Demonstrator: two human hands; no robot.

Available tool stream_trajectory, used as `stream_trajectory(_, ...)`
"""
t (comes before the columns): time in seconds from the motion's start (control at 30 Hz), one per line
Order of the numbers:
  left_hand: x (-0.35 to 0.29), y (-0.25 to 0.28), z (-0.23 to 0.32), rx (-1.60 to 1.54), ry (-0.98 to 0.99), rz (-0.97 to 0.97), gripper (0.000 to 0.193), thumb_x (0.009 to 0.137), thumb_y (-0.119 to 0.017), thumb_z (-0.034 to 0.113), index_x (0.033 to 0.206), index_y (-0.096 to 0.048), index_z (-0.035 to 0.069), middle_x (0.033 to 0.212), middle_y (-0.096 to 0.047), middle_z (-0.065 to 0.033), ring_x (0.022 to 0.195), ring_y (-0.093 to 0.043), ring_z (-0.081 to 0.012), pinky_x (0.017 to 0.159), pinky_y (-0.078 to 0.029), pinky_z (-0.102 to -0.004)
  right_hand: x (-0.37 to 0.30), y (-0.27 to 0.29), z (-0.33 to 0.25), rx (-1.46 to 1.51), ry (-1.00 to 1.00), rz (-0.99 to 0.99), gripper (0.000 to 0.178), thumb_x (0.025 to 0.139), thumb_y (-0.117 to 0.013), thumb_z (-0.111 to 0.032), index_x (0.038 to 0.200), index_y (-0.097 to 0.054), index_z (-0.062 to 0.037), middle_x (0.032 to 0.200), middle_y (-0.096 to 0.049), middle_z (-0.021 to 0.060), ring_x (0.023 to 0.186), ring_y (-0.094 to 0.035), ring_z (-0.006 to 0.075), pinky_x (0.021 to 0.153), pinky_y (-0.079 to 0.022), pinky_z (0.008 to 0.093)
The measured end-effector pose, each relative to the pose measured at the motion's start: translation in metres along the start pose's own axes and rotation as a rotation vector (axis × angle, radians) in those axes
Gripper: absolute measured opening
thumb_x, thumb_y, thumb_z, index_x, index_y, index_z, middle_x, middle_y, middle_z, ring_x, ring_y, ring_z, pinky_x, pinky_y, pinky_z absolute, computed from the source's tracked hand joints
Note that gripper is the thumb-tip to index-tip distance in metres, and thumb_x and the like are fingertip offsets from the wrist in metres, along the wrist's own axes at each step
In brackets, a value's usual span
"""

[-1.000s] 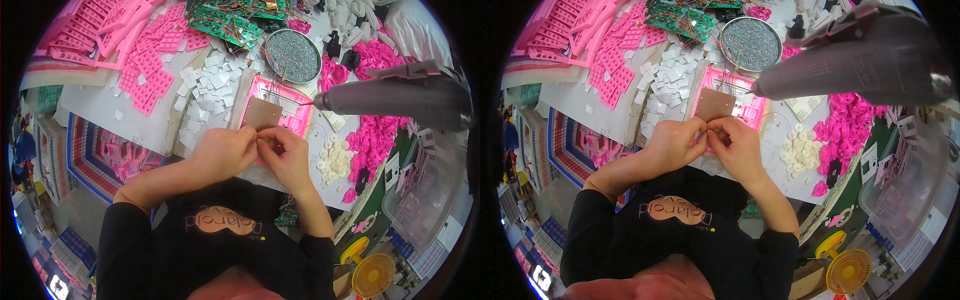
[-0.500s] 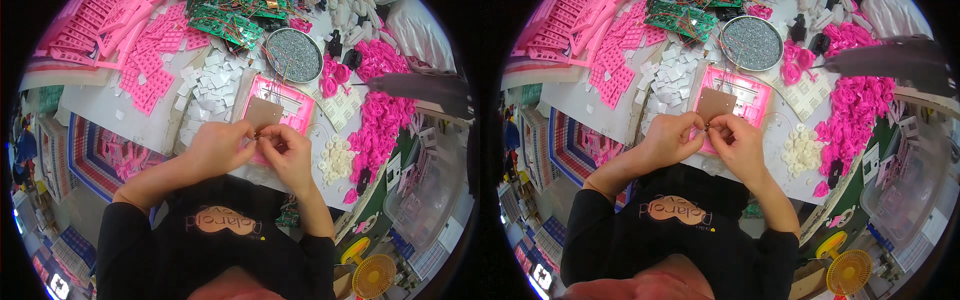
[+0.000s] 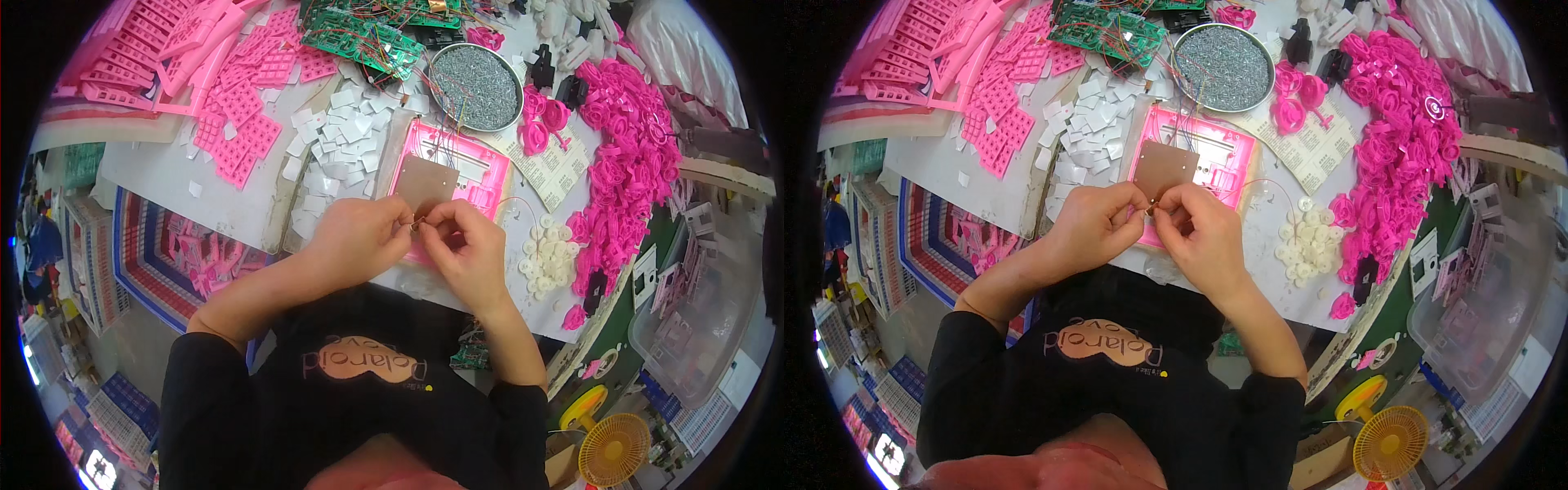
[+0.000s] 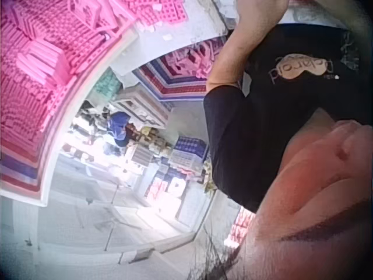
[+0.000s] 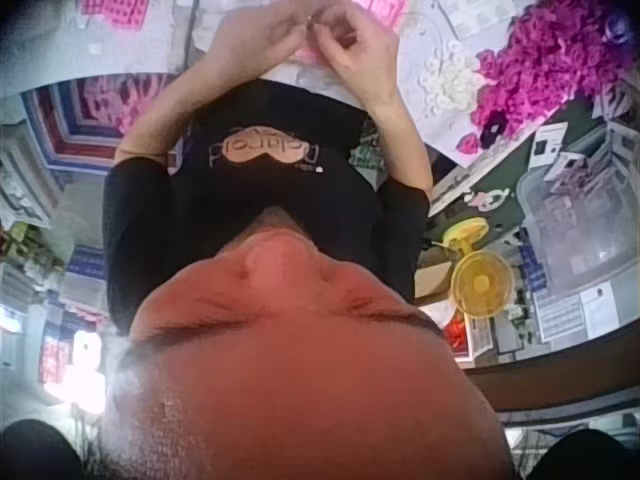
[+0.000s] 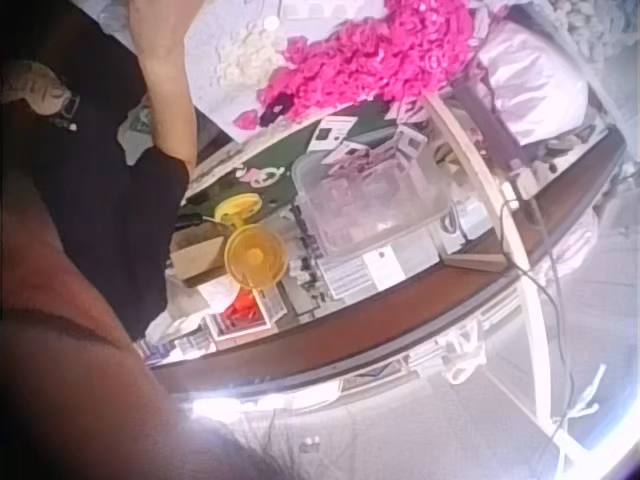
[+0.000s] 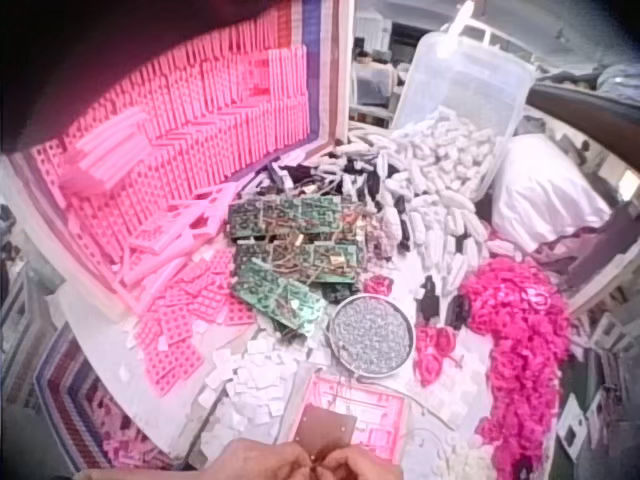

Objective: Assembling a toy calculator by installing a circuit board and using a hot glue gun.

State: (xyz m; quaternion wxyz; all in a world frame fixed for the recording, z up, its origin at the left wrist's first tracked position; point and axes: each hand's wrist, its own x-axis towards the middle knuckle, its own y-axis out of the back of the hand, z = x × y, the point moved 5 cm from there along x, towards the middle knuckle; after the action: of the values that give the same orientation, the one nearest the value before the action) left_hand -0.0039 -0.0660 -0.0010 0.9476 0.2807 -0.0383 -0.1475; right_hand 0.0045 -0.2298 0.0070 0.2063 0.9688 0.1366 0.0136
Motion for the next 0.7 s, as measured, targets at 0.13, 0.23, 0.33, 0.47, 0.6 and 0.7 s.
stream_trajectory(0.13, -0.002, 0.000, -0.002, -0.249, 0.186, -0.094, 0.006, 0.088, -0.066, 0.006, 0.094, -0.066, 0.004, 0.051, -0.043, -0.0011, 0.046, -0.038, -0.0079, 0.048, -0.034, -0.0255, -0.007, 0.001, -0.017, -0.203, 0.185, 0.042, 0.015, 0.083, -0.070, 0.002, 0.098, -0.067, -0.0004, 0.103, -0.067, 0.0095, 0.070, -0.066, 0.0120, 0.057, -0.052, 0.0264)
stream_trajectory(0.23, -0.006, -0.003, 0.002, -0.271, 0.184, -0.058, 0.004, 0.090, -0.065, 0.005, 0.094, -0.065, 0.003, 0.051, -0.043, -0.0013, 0.046, -0.038, -0.0069, 0.047, -0.033, -0.0249, -0.015, 0.002, -0.013, -0.010, 0.071, 0.036, 0.018, 0.084, -0.070, 0.003, 0.101, -0.069, 0.0001, 0.103, -0.067, 0.0099, 0.072, -0.068, 0.0127, 0.058, -0.053, 0.0264)
stream_trajectory(0.33, -0.006, -0.005, 0.012, -0.178, 0.058, 0.031, 0.004, 0.090, -0.066, 0.005, 0.094, -0.066, 0.004, 0.051, -0.045, -0.0022, 0.045, -0.041, -0.0079, 0.046, -0.035, -0.0262, -0.020, 0.001, -0.008, 0.148, -0.017, 0.084, 0.017, 0.086, -0.069, 0.003, 0.103, -0.070, 0.0014, 0.099, -0.069, 0.0104, 0.074, -0.069, 0.0122, 0.060, -0.054, 0.0243)
stream_trajectory(0.47, -0.006, -0.007, 0.018, -0.070, -0.069, 0.098, 0.005, 0.089, -0.068, 0.006, 0.094, -0.066, 0.005, 0.051, -0.047, -0.0036, 0.043, -0.046, -0.0110, 0.045, -0.037, -0.0285, -0.024, 0.002, -0.004, 0.176, -0.078, 0.129, 0.013, 0.089, -0.069, 0.003, 0.102, -0.069, 0.0035, 0.094, -0.071, 0.0106, 0.076, -0.070, 0.0110, 0.064, -0.055, 0.0224)
stream_trajectory(0.6, -0.007, -0.007, 0.018, -0.050, -0.100, 0.097, 0.007, 0.088, -0.069, 0.007, 0.095, -0.067, 0.006, 0.051, -0.048, -0.0041, 0.043, -0.048, -0.0133, 0.045, -0.037, -0.0290, -0.024, 0.000, -0.001, 0.207, -0.033, 0.132, 0.012, 0.089, -0.068, 0.003, 0.101, -0.068, 0.0035, 0.092, -0.072, 0.0094, 0.078, -0.070, 0.0108, 0.064, -0.056, 0.0228)
stream_trajectory(0.7, -0.004, -0.004, 0.013, -0.077, -0.038, 0.032, 0.006, 0.089, -0.067, 0.007, 0.095, -0.067, 0.006, 0.051, -0.048, -0.0039, 0.043, -0.048, -0.0133, 0.045, -0.037, -0.0295, -0.025, -0.001, -0.003, 0.163, 0.048, 0.164, 0.012, 0.087, -0.069, 0.004, 0.099, -0.068, 0.0030, 0.092, -0.072, 0.0110, 0.077, -0.071, 0.0159, 0.065, -0.057, 0.0249)
